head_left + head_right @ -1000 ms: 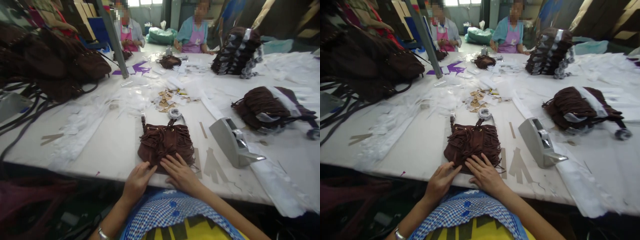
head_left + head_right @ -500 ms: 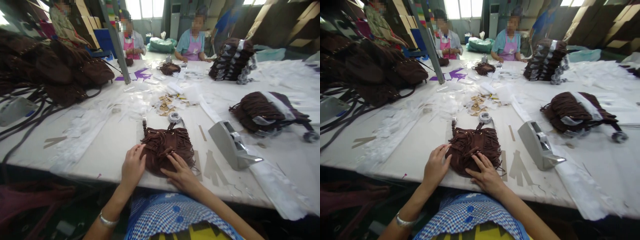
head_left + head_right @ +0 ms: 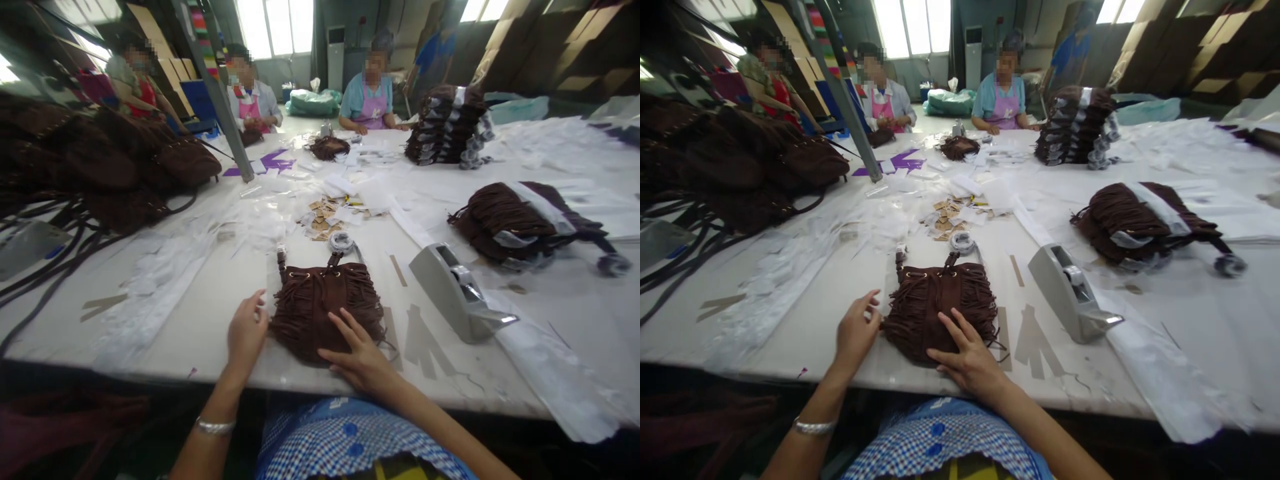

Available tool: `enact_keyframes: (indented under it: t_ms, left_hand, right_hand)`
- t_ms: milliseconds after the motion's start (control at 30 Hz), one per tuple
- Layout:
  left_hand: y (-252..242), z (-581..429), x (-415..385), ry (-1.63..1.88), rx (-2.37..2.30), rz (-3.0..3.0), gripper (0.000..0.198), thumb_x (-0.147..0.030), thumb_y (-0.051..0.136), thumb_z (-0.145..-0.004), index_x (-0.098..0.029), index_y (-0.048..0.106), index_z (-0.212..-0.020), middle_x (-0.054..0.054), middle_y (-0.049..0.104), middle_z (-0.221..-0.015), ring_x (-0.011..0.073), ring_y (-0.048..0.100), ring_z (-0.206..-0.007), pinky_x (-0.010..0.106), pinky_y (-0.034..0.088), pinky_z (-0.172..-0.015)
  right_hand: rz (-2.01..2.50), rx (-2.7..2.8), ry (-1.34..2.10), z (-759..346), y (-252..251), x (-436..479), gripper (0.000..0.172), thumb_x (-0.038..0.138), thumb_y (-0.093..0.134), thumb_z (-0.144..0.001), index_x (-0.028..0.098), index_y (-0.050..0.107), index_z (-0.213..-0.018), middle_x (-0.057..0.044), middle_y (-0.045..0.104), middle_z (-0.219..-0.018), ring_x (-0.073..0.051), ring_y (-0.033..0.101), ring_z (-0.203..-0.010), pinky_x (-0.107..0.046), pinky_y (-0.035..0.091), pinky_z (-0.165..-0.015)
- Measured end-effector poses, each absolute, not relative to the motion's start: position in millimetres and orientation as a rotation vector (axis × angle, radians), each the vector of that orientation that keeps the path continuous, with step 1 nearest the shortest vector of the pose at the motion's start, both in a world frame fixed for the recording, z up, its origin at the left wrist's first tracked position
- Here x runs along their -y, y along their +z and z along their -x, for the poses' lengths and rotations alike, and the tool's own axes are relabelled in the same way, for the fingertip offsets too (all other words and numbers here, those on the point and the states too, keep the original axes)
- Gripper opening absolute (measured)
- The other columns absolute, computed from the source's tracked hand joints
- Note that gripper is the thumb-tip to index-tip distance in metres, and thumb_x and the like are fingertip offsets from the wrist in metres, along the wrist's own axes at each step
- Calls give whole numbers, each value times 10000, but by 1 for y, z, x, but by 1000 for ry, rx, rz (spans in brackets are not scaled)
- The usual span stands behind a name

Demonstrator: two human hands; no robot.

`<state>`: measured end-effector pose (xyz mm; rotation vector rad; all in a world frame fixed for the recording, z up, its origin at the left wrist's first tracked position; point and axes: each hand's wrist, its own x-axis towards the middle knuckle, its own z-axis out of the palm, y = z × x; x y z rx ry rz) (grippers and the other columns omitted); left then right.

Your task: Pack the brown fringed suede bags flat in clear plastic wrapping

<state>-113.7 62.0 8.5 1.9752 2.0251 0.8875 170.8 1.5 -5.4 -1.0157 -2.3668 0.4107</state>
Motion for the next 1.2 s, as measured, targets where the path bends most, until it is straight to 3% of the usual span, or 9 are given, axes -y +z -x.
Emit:
enact_keyframes:
  t_ms: [100,200,400,567,700,800,900,1033,1200]
  left_hand:
    - [17,136,-56,1023,-2308,-1943,457,-120,501,-829,-164,558,-1279,131,643,-1151,257,620,-1025,419,522,-892]
    - [30,102,-55,1100,-1841,-2265,354,-119,458,-892,-214,611,-1197,88,657,-1185,226,611,-1094,421,491,-986]
    - [32,19,-95,425,-962,-2835,470,-33,463,-882,-242,581,-1286,65,594,-1339,217,505,-1279,405,454,-1043]
    - [43,76,-135,207,-1245,-2863,311,-70,529,-874,-275,691,-1044,24,695,-1003,156,633,-983,277,515,-888]
    - [66,129,-134,287,-1831,-2696,315,-28,456,-850,-158,689,-1017,158,681,-1084,275,626,-1054,457,509,-906]
    - [67,111,-103,487,-1939,-2517,277,-161,471,-919,-175,663,-1118,128,687,-1164,260,642,-1082,430,505,-951]
    - [47,59,-65,597,-1369,-2565,394,-259,406,-990,-230,511,-1368,63,595,-1364,180,544,-1264,348,446,-1058]
    - [12,22,-39,474,-1275,-2755,512,-325,454,-975,-218,389,-1471,104,413,-1521,259,337,-1427,495,307,-1145]
    - [-3,33,-42,505,-1525,-2690,563,-377,483,-953,-227,371,-1484,104,395,-1530,303,327,-1427,533,281,-1138]
  right_hand:
    - [1006,2366,413,-171,-4,-2,359,252,634,-889,329,657,-1239,-10,18,-1639,-364,92,-1478,-572,328,-1118]
    - [1002,2376,409,-171,-7,-3,377,259,649,-878,339,650,-1246,-15,42,-1638,-361,114,-1476,-576,328,-1116]
    - [1020,2375,364,-171,-13,-4,397,273,677,-857,380,647,-1238,6,59,-1637,-359,181,-1461,-579,331,-1112]
    - [1032,2342,349,-170,-11,-2,364,270,651,-875,363,655,-1227,-13,75,-1636,-353,172,-1466,-561,350,-1106]
    - [1021,2332,374,-171,-10,-2,351,266,658,-869,347,668,-1210,-35,165,-1621,-342,195,-1462,-555,364,-1098]
    - [1023,2331,386,-171,-12,-3,357,263,668,-863,345,669,-1210,-47,203,-1611,-340,200,-1461,-556,358,-1102]
    - [1031,2347,375,-170,-13,-4,367,276,686,-853,342,668,-1214,-58,252,-1595,-342,192,-1464,-559,346,-1109]
    - [1060,2429,321,-177,-13,-6,394,315,694,-853,344,645,-1243,-52,393,-1532,-319,257,-1448,-575,296,-1133]
    - [1371,2316,81,-223,-11,-2,371,276,598,-928,357,595,-1289,-44,498,-1458,-309,381,-1391,-680,189,-1121]
